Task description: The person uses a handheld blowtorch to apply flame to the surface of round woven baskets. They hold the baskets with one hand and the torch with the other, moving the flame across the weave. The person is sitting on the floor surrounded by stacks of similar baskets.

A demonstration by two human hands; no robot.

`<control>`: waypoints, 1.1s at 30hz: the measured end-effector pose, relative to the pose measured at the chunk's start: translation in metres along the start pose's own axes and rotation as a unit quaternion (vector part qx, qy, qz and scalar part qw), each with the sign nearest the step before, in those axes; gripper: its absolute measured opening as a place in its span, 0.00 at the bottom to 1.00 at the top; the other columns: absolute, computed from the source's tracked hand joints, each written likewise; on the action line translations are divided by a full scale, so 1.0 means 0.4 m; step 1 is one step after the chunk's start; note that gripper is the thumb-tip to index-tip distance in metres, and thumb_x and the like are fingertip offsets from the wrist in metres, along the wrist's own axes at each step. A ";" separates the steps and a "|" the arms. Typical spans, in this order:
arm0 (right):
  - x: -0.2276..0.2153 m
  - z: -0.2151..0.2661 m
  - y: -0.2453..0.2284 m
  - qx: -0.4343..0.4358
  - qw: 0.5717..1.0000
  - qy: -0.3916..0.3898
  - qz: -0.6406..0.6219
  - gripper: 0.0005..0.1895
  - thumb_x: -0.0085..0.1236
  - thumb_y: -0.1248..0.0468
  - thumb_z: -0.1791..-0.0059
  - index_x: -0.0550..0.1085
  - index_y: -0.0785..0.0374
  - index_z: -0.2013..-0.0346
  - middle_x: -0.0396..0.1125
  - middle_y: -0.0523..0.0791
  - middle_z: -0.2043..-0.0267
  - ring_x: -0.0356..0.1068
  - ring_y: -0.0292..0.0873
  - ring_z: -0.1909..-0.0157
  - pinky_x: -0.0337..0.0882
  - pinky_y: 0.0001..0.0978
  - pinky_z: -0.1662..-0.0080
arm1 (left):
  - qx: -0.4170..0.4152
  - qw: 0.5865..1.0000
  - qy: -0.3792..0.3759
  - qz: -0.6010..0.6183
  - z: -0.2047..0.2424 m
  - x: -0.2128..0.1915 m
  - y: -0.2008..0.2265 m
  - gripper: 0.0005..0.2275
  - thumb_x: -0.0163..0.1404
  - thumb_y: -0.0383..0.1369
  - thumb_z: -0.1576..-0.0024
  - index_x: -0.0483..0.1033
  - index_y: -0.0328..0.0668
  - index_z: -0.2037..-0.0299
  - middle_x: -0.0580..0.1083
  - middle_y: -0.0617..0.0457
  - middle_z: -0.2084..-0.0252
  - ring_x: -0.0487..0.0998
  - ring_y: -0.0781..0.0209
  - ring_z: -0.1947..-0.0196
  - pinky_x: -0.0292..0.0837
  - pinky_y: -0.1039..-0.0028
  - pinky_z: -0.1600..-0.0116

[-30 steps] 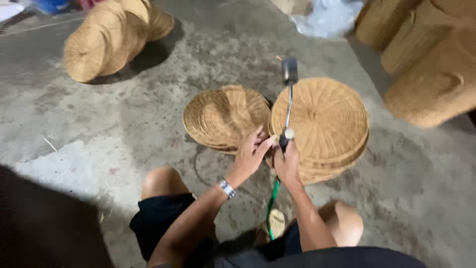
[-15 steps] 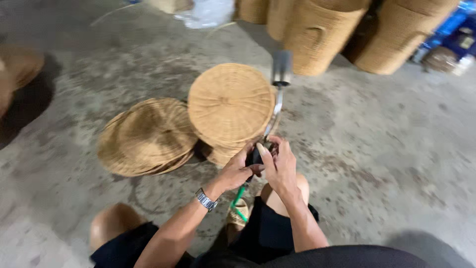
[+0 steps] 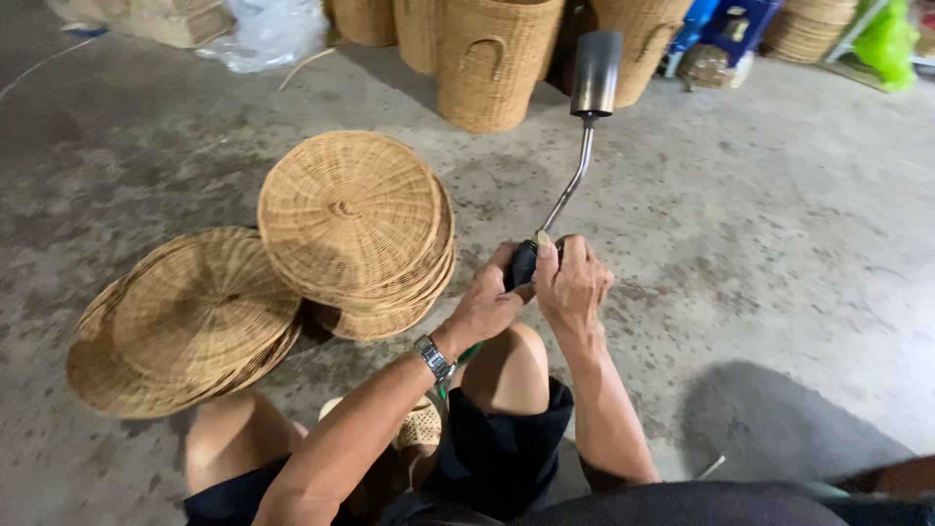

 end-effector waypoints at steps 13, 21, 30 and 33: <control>-0.004 0.097 0.161 0.173 0.984 0.015 0.037 0.17 0.48 0.55 0.45 0.70 0.64 0.71 0.66 0.56 0.79 0.70 0.63 0.73 0.69 0.54 0.67 | 0.015 0.995 -0.063 0.075 -0.018 0.112 -0.101 0.17 0.57 0.22 0.43 0.69 0.37 0.45 0.75 0.47 0.56 0.74 0.59 0.56 0.72 0.69 0.49; -0.057 0.133 0.193 0.200 0.978 0.030 0.060 0.21 0.43 0.52 0.42 0.71 0.66 0.68 0.68 0.57 0.75 0.69 0.63 0.71 0.67 0.52 0.67 | 0.043 0.995 -0.089 0.034 -0.009 0.184 -0.098 0.21 0.56 0.23 0.46 0.67 0.35 0.42 0.72 0.43 0.52 0.73 0.50 0.52 0.70 0.65 0.49; -0.033 0.185 0.324 0.334 0.942 -0.013 -0.029 0.23 0.40 0.49 0.44 0.78 0.61 0.55 0.74 0.57 0.60 0.74 0.61 0.56 0.70 0.50 0.53 | -0.010 0.993 -0.113 -0.007 -0.027 0.250 -0.177 0.22 0.54 0.25 0.46 0.68 0.39 0.40 0.77 0.45 0.57 0.77 0.54 0.59 0.72 0.66 0.53; -0.047 0.222 0.344 0.454 0.883 -0.120 0.000 0.23 0.45 0.48 0.45 0.75 0.62 0.49 0.73 0.58 0.60 0.72 0.63 0.56 0.71 0.51 0.54 | 0.011 0.988 -0.136 0.071 -0.033 0.272 -0.181 0.16 0.54 0.27 0.41 0.68 0.39 0.44 0.72 0.49 0.59 0.71 0.59 0.61 0.72 0.70 0.58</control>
Point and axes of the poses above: each hand's wrist, its own z-axis away from the middle knuckle, its own x-axis out of the palm, y = z × x, the point moved 10 cm from there along -z, towards the middle knuckle
